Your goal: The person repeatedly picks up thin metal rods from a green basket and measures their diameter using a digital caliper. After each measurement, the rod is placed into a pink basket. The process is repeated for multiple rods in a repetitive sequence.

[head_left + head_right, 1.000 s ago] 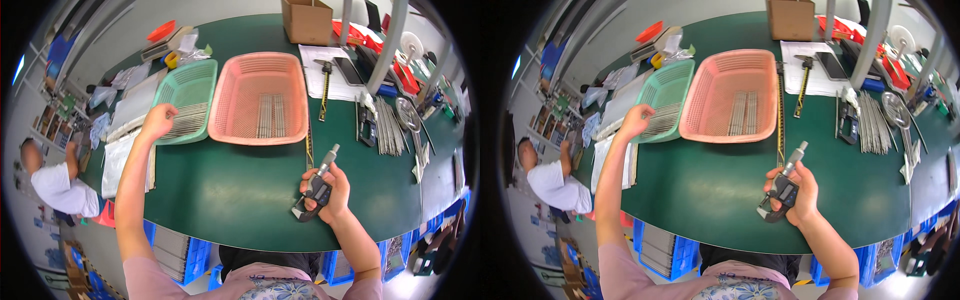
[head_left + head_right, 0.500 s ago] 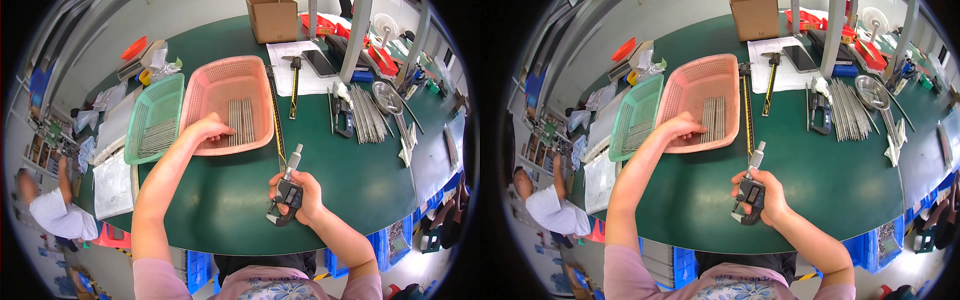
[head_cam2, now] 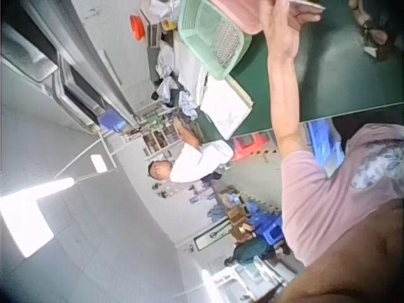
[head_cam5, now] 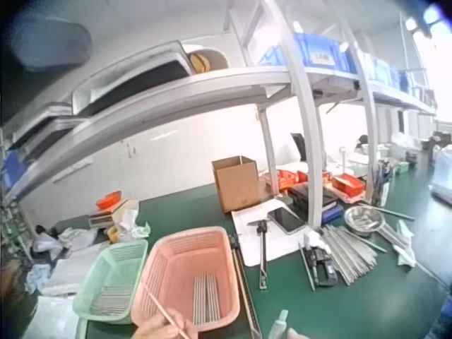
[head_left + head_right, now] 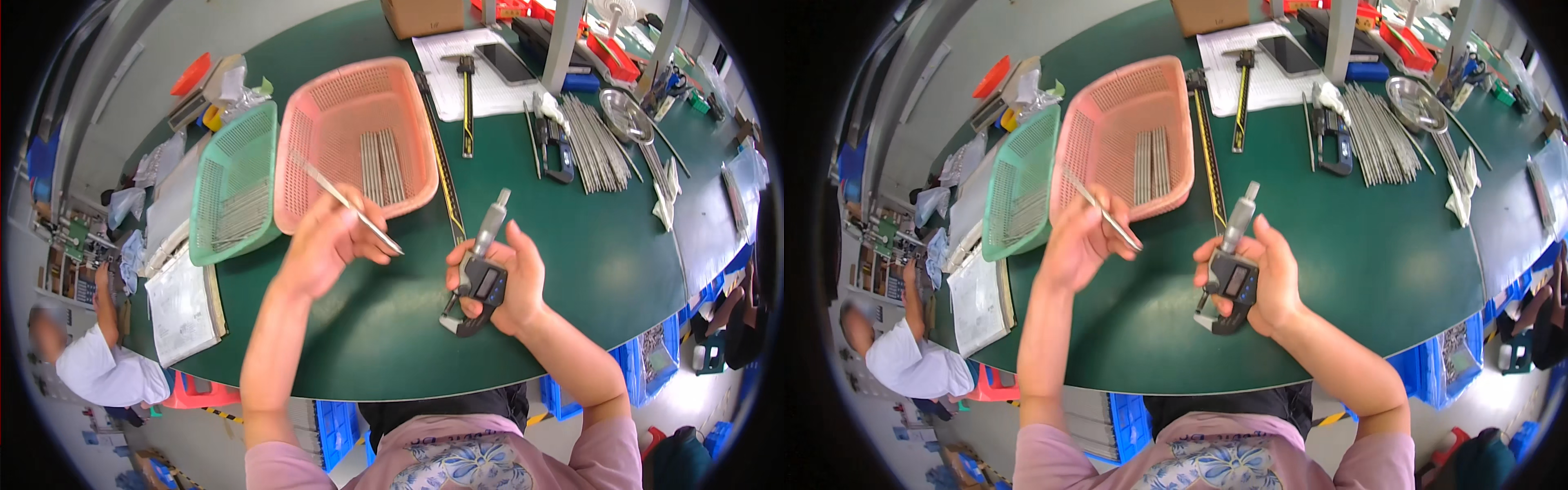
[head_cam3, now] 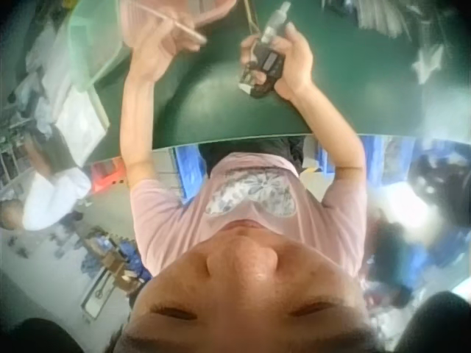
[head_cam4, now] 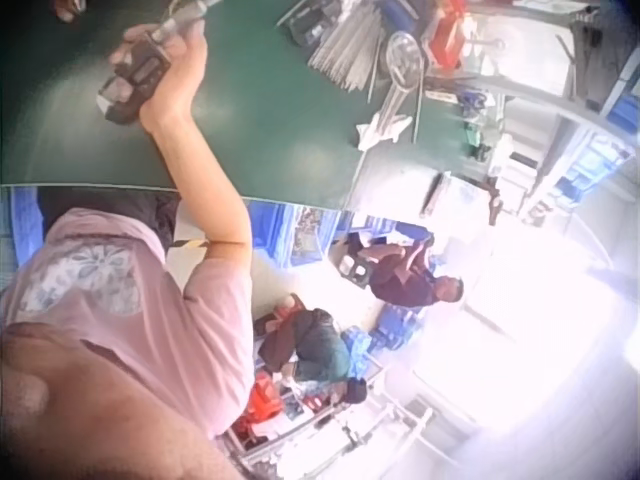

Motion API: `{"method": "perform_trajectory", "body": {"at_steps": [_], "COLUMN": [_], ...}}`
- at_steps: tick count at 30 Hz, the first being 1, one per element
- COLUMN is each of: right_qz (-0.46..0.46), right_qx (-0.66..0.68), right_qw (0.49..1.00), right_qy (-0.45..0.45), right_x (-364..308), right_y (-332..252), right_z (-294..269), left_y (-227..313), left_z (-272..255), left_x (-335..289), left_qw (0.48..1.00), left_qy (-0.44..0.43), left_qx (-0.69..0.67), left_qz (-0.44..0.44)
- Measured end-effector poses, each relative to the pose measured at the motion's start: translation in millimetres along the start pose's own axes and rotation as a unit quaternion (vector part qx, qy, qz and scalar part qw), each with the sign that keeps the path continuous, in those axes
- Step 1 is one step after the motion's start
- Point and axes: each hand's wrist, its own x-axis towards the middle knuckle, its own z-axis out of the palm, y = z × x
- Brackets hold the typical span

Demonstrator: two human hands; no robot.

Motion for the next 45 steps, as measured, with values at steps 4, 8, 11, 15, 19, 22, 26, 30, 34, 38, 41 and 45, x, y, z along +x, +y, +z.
{"method": "perform_trajectory", "body": {"at_steps": [4, 8, 11, 15, 19, 22, 26, 30, 34, 38, 41, 45], "right_qz": [-0.021, -0.023, -0.011, -0.015, -0.008, -0.002, -0.004, -0.021, -0.020, -0.028, -0.016, 0.030], "right_qx": [0.017, 0.000, 0.004, 0.006, -0.002, -0.007, -0.039, -0.064, -0.066, -0.086, -0.099, -0.055], "right_qw": [1.000, 1.000, 1.000, 1.000, 1.000, 1.000, 0.999, 0.998, 0.997, 0.996, 0.995, 0.997], "right_qy": [0.008, 0.007, 0.005, 0.013, 0.006, 0.001, 0.013, 0.019, 0.028, 0.016, 0.027, 0.039], "right_x": [-0.5, -0.5, 0.1, 0.0, -0.1, 0.1, -1.2, -2.1, -0.3, -1.5, -0.1, -0.1], "right_y": [-5.8, -6.7, -4.3, -3.7, -2.9, -2.8, -5.4, -5.9, -4.7, -2.7, -3.1, -6.8], "right_z": [0.5, -1.8, -0.4, 0.5, 0.4, 1.1, 2.8, 1.0, 3.5, 2.6, 3.4, 4.7], "left_y": [-52.5, -69.0, -68.7, -70.7, -71.1, -70.4, -71.3, -73.2, -73.3, -79.5, -78.8, -77.3], "left_z": [24.6, 31.1, 32.6, 32.8, 32.8, 33.5, 34.3, 36.4, 39.1, 42.2, 44.7, 42.7], "left_x": [-38.0, -49.7, -51.6, -51.8, -51.9, -52.7, -52.6, -51.0, -53.7, -53.8, -52.7, -53.9], "left_qw": [1.000, 0.999, 0.999, 0.998, 0.998, 0.998, 0.997, 0.997, 0.996, 0.992, 0.992, 0.996], "left_qy": [-0.002, 0.022, 0.025, 0.023, 0.022, 0.025, 0.031, 0.036, 0.052, 0.105, 0.117, 0.086], "left_qx": [0.028, 0.033, 0.040, 0.043, 0.043, 0.040, 0.042, 0.025, 0.048, 0.042, 0.019, -0.001], "left_qz": [0.009, -0.009, -0.010, -0.031, -0.040, -0.046, -0.052, -0.058, -0.052, -0.053, -0.049, -0.026]}}
